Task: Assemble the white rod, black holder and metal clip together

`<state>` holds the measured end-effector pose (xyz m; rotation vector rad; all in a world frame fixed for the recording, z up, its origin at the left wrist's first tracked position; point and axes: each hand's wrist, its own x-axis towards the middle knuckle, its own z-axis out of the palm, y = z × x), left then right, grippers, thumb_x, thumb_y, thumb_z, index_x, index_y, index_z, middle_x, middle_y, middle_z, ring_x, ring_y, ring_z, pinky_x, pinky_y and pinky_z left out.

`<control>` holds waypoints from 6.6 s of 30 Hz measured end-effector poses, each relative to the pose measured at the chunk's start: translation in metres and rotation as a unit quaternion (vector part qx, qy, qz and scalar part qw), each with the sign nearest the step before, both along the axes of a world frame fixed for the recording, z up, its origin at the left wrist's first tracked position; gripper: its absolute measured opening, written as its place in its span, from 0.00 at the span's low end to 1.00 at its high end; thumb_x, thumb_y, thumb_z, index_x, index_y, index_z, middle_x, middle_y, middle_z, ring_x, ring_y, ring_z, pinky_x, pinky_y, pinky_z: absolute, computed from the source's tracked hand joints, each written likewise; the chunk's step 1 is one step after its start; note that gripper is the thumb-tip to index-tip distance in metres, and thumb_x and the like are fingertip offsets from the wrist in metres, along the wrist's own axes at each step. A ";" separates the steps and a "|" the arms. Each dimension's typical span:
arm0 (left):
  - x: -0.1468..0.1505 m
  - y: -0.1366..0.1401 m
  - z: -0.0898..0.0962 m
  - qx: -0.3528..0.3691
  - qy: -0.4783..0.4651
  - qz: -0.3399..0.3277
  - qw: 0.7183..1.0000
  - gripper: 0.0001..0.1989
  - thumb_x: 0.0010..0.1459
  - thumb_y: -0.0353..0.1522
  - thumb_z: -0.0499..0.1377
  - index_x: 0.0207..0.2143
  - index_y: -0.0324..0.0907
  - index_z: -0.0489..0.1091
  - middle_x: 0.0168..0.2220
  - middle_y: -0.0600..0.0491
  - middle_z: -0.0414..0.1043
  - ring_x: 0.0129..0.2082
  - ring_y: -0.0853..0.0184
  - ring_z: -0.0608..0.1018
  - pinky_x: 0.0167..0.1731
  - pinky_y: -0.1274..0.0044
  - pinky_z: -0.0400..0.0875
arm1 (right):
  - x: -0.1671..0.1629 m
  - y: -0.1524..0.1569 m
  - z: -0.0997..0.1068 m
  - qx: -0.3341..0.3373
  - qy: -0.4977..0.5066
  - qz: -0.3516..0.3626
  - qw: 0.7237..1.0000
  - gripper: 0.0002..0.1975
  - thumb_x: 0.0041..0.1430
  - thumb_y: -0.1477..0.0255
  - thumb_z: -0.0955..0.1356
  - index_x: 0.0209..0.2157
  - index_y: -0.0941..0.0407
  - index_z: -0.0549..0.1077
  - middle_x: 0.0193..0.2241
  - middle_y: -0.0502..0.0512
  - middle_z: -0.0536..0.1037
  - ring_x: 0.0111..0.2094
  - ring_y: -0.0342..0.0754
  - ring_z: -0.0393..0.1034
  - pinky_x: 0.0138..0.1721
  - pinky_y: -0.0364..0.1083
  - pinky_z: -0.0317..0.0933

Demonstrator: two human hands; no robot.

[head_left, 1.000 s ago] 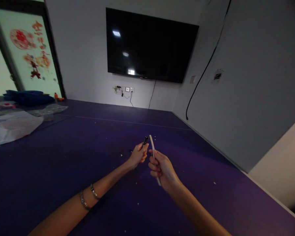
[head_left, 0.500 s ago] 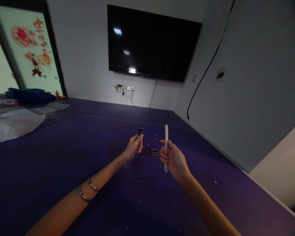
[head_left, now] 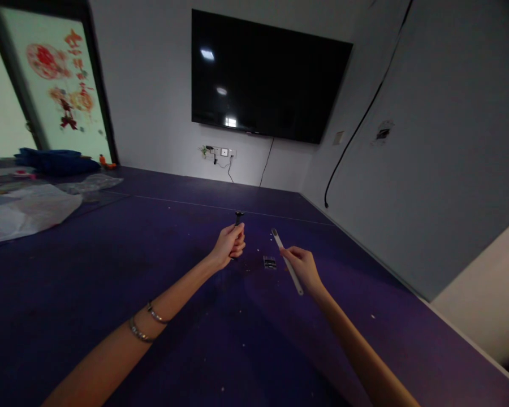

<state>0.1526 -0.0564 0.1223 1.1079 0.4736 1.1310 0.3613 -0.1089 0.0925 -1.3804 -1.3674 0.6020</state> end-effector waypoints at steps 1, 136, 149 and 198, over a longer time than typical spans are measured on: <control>0.000 -0.001 0.000 0.001 0.001 -0.003 1.000 0.17 0.51 0.41 0.59 0.23 0.42 0.54 0.12 0.66 0.44 0.08 0.82 0.47 0.08 0.87 0.38 | 0.001 0.003 -0.003 0.003 -0.071 -0.008 0.997 0.16 0.51 0.60 0.65 0.21 0.59 0.72 0.18 0.51 0.69 0.22 0.45 0.65 0.24 0.42 0.56; 0.035 -0.029 -0.061 0.185 0.184 0.098 0.960 0.10 0.55 0.37 0.55 0.35 0.39 0.65 0.23 0.57 0.67 0.21 0.74 0.69 0.22 0.81 0.63 | -0.018 0.018 0.049 0.089 -0.147 0.177 0.969 0.11 0.53 0.76 0.63 0.36 0.59 0.77 0.30 0.55 0.76 0.23 0.40 0.70 0.25 0.40 0.64; 0.037 -0.028 -0.062 0.175 0.175 0.107 0.963 0.11 0.53 0.38 0.57 0.33 0.39 0.66 0.21 0.57 0.66 0.20 0.73 0.69 0.22 0.81 0.62 | -0.017 0.018 0.049 0.103 -0.164 0.178 0.965 0.11 0.53 0.77 0.62 0.34 0.58 0.76 0.30 0.53 0.76 0.23 0.39 0.69 0.25 0.39 0.63; 0.022 -0.004 -0.037 0.140 0.134 0.164 0.967 0.12 0.53 0.38 0.58 0.35 0.37 0.70 0.38 0.46 0.75 0.40 0.62 0.76 0.43 0.70 0.67 | -0.009 0.031 0.036 -0.043 -0.086 0.131 0.987 0.10 0.54 0.70 0.63 0.32 0.60 0.73 0.25 0.53 0.73 0.21 0.40 0.66 0.17 0.37 0.61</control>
